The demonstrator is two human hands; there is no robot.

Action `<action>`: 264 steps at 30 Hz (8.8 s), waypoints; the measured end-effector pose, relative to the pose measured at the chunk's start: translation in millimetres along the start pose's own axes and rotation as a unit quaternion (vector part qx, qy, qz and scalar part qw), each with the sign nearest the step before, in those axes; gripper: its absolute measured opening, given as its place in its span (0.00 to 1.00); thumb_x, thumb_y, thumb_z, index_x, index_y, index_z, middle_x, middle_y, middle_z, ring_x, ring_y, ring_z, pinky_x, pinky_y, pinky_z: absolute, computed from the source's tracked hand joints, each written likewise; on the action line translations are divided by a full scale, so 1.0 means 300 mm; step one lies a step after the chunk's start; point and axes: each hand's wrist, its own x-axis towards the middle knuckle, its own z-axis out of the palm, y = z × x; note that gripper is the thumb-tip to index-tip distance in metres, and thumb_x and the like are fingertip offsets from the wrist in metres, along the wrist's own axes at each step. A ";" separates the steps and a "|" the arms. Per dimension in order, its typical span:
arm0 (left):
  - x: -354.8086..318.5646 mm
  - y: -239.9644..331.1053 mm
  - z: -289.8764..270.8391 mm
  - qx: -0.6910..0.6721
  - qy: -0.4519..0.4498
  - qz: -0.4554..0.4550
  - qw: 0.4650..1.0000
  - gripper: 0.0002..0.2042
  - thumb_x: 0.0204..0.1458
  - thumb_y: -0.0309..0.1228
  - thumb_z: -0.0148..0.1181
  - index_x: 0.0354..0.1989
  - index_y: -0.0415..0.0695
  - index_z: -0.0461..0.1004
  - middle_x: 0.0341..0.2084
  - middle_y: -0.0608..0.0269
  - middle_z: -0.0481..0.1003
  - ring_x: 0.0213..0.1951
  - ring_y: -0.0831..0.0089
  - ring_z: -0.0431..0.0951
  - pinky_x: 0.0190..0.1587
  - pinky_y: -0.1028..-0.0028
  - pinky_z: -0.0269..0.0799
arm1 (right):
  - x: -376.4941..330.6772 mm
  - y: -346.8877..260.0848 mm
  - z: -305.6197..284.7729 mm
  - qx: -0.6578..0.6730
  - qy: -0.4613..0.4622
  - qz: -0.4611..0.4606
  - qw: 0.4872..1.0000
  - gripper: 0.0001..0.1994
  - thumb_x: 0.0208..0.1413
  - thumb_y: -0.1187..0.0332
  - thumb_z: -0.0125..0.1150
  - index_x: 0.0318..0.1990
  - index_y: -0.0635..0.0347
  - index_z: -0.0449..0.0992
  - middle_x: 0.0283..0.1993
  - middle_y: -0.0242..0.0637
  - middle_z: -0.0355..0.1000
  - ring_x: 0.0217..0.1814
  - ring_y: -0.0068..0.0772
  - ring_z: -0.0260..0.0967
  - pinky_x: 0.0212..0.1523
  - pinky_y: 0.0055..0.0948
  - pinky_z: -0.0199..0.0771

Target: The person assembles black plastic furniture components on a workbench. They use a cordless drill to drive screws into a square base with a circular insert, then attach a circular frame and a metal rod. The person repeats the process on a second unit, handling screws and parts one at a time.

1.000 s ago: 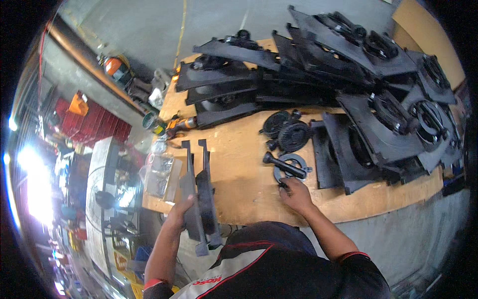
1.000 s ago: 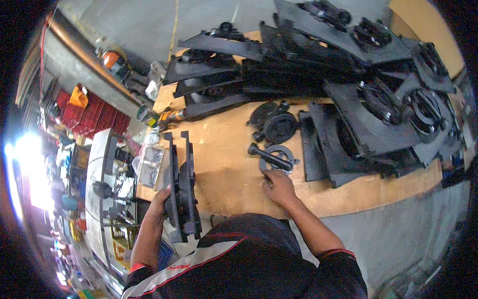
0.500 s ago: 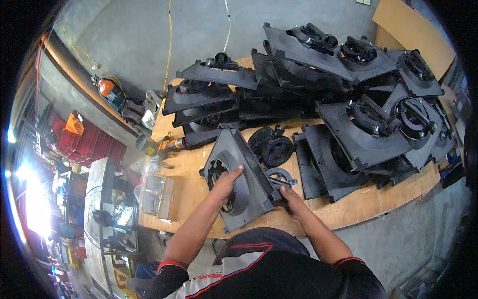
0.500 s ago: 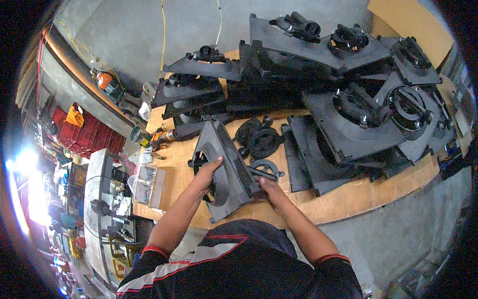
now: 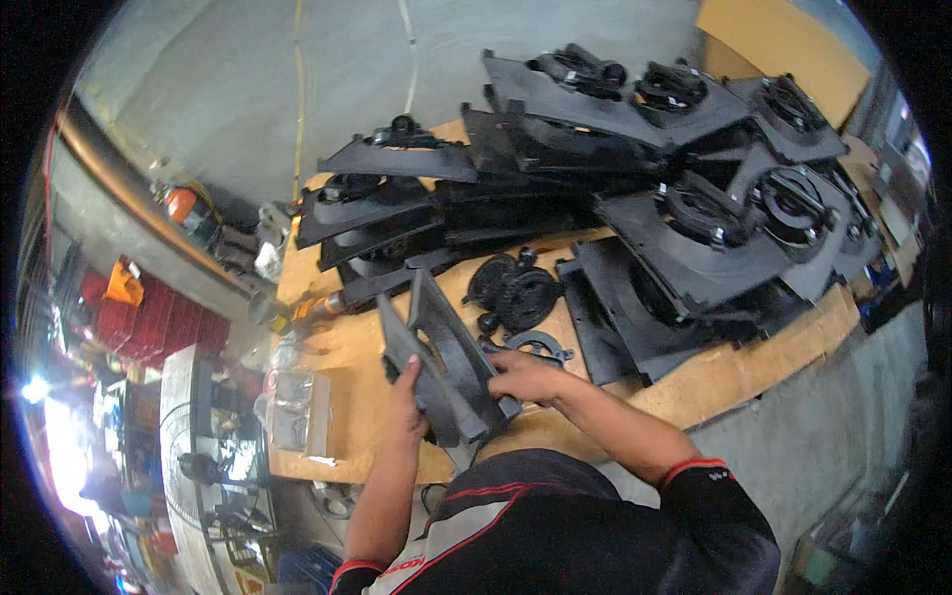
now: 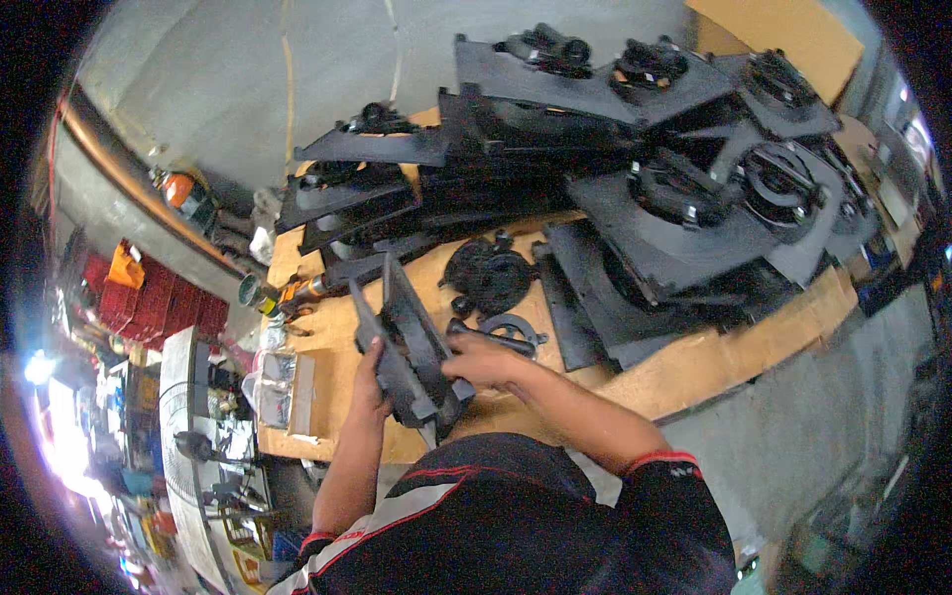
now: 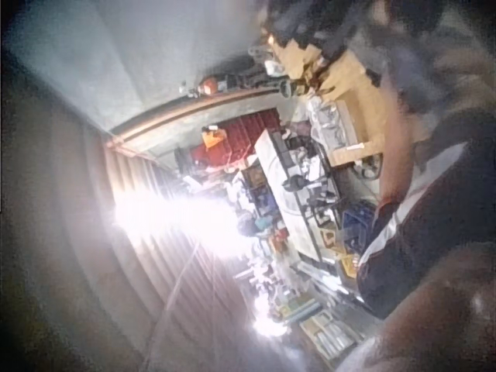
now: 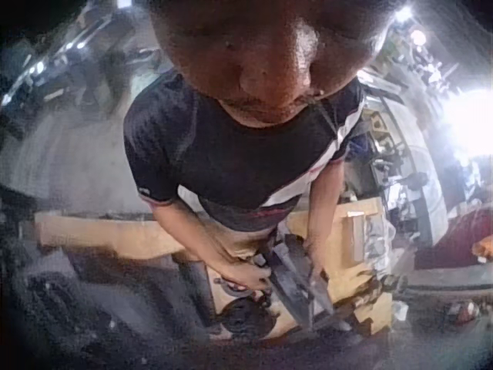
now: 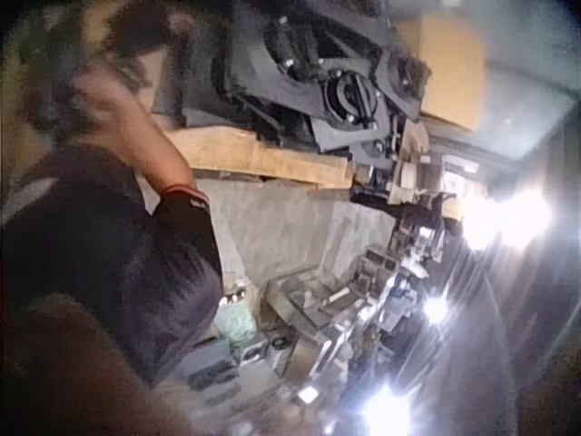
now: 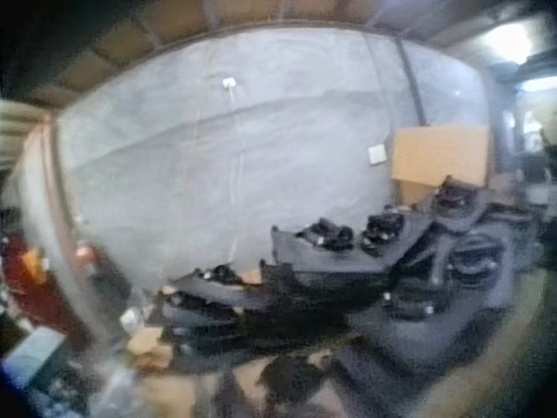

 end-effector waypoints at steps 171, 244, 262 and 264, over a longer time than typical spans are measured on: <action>0.254 0.799 -0.420 0.806 -0.135 0.227 0.530 0.26 0.47 0.40 0.63 0.55 0.42 0.73 0.46 0.46 0.78 0.47 0.46 0.78 0.49 0.53 0.74 | 0.503 0.195 0.456 0.336 0.299 0.032 0.893 0.20 0.69 0.54 0.49 0.45 0.67 0.73 0.38 0.44 0.76 0.38 0.42 0.76 0.41 0.40 0.78; 0.189 0.215 -0.917 0.020 -0.155 -0.027 0.987 0.35 0.38 0.28 0.57 0.63 0.36 0.66 0.57 0.54 0.72 0.59 0.62 0.71 0.64 0.65 0.63 | 0.635 0.412 0.308 0.272 0.151 0.088 0.946 0.24 0.52 0.72 0.63 0.58 0.63 0.66 0.51 0.39 0.73 0.52 0.37 0.71 0.57 0.38 0.70; 0.200 0.241 -0.907 0.141 -0.164 0.006 0.976 0.33 0.43 0.29 0.59 0.63 0.34 0.65 0.54 0.54 0.73 0.56 0.65 0.71 0.62 0.69 0.62 | 0.587 0.401 0.362 -0.245 0.312 0.009 0.918 0.36 0.49 0.57 0.72 0.62 0.68 0.66 0.54 0.53 0.73 0.54 0.47 0.73 0.56 0.36 0.71; 0.176 0.273 -0.875 0.192 -0.130 -0.012 0.973 0.32 0.43 0.30 0.59 0.62 0.35 0.67 0.51 0.56 0.74 0.54 0.66 0.72 0.60 0.70 0.64 | 0.571 0.436 0.327 -0.195 0.301 0.020 0.933 0.35 0.51 0.57 0.72 0.63 0.65 0.67 0.52 0.51 0.74 0.54 0.43 0.73 0.56 0.36 0.71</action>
